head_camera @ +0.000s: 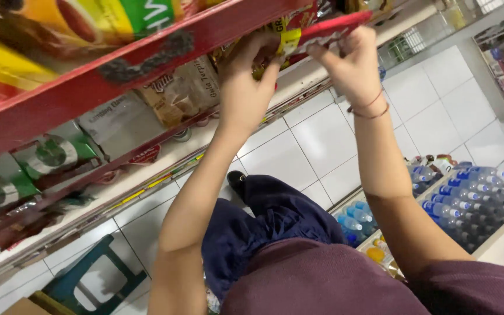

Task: Stocking and organizing beverage and snack products on shelves, including wiping items and scanning barcodes.

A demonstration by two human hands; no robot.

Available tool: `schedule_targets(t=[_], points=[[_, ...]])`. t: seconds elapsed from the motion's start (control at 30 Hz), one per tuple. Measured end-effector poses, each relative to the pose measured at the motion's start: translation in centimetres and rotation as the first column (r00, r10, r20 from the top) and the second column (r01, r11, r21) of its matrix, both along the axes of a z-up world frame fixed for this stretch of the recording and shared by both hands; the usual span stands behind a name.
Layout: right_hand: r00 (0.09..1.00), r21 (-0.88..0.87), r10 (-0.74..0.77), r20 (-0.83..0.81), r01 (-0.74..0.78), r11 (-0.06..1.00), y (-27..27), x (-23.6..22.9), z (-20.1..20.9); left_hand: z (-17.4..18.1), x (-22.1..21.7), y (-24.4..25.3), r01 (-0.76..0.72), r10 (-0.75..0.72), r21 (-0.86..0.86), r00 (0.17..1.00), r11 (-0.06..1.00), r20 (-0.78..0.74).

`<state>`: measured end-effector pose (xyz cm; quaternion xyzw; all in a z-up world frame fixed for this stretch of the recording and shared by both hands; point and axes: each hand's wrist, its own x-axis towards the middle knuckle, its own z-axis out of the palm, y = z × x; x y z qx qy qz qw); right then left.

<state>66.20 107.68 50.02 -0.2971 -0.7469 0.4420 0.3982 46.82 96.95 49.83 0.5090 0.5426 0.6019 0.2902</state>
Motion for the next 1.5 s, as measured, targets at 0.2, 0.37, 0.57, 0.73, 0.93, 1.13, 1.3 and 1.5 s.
schedule_targets(t=[0.2, 0.37, 0.57, 0.73, 0.93, 1.13, 1.3, 1.5], points=[[0.982, 0.128, 0.187, -0.041, -0.181, 0.975, 6.6, 1.5, -0.8, -4.5, 2.2, 6.1, -0.288, 0.334, 0.176, 0.866, 0.941, -0.372], [0.972, 0.079, 0.041, 0.23, -0.06, 0.995, 7.6, 1.6, -2.4, -3.9, 2.5, 6.2, -0.15, 0.104, -0.281, 0.98, 0.948, -0.171], [0.987, 0.248, -0.033, 0.16, -0.008, 0.969, 7.5, 1.9, -3.6, -4.8, 3.3, 5.5, -0.405, 0.388, 0.085, 0.761, 0.91, -0.52], [0.988, 0.231, 0.024, 0.152, -0.059, 0.971, 7.7, 1.5, -3.9, -7.2, 3.2, 6.4, -0.403, 0.428, 0.156, 0.78, 0.902, -0.457], [0.98, 0.177, 0.093, 0.178, -0.125, 0.976, 7.6, 1.3, -2.9, -7.5, 2.7, 6.4, -0.372, 0.355, 0.058, 0.812, 0.926, -0.462], [0.983, 0.165, 0.121, 0.141, -0.144, 0.976, 7.9, 1.6, -3.5, -6.9, 2.8, 6.0, -0.359, 0.373, 0.135, 0.761, 0.923, -0.531], [0.983, 0.118, 0.135, 0.125, -0.15, 0.982, 7.6, 1.0, -2.9, -6.9, 2.3, 6.3, -0.337, 0.327, 0.084, 0.777, 0.938, -0.538], [0.98, 0.121, 0.082, 0.181, -0.105, 0.987, 8.2, 1.1, -3.8, -7.1, 2.3, 6.6, -0.362, 0.368, 0.124, 0.753, 0.924, -0.545]])
